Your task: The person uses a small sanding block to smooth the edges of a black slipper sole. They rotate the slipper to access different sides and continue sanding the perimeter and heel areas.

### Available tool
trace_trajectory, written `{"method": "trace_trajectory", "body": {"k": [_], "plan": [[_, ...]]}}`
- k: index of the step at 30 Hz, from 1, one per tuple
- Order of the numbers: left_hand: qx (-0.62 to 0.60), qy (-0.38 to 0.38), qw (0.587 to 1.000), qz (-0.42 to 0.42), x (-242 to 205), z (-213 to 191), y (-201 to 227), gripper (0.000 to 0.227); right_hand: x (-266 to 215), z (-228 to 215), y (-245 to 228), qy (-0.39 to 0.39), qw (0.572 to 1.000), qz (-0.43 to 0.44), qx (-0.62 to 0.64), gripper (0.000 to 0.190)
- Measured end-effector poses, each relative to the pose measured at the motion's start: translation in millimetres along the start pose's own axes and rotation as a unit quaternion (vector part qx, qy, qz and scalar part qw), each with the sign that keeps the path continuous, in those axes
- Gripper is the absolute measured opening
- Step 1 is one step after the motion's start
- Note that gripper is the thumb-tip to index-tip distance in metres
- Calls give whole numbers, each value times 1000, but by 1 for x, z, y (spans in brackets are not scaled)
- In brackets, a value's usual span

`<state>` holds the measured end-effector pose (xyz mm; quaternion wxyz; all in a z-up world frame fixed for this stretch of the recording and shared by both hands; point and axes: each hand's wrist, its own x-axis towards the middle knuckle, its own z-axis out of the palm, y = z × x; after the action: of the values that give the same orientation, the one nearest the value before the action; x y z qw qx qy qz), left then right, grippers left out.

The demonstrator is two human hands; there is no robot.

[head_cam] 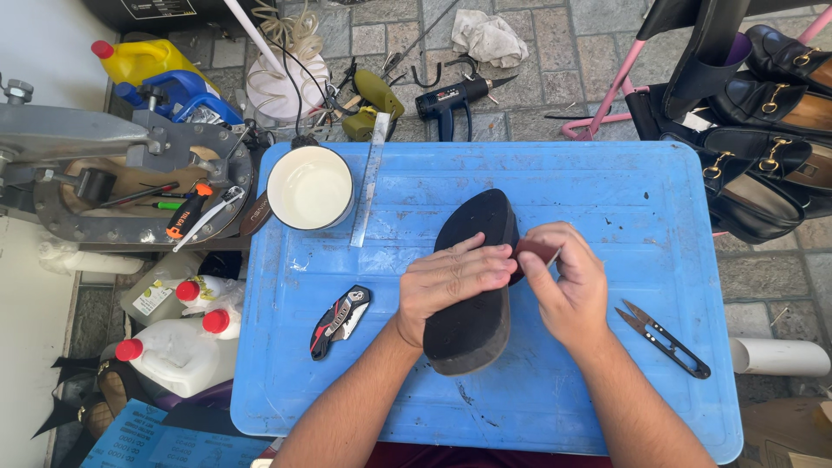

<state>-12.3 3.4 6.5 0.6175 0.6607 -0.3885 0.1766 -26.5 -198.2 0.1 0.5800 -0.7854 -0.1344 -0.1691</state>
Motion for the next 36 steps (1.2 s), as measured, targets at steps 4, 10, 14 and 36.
{"method": "trace_trajectory", "body": {"k": [4,10,14,36], "plan": [[11,18,1000,-15,-2,2,-2,24,-1,1,0,-6,996,-50,-76,10],[3,13,1000,0,1,-2,-1,28,-1,10,-1,28,993,61,92,10],[-6,15,1000,1,2,-4,-2,28,-4,7,0,10,999,-33,-42,10],[-151,157,966,-142,4,-21,4,43,-34,-4,-24,58,973,160,153,12]]}}
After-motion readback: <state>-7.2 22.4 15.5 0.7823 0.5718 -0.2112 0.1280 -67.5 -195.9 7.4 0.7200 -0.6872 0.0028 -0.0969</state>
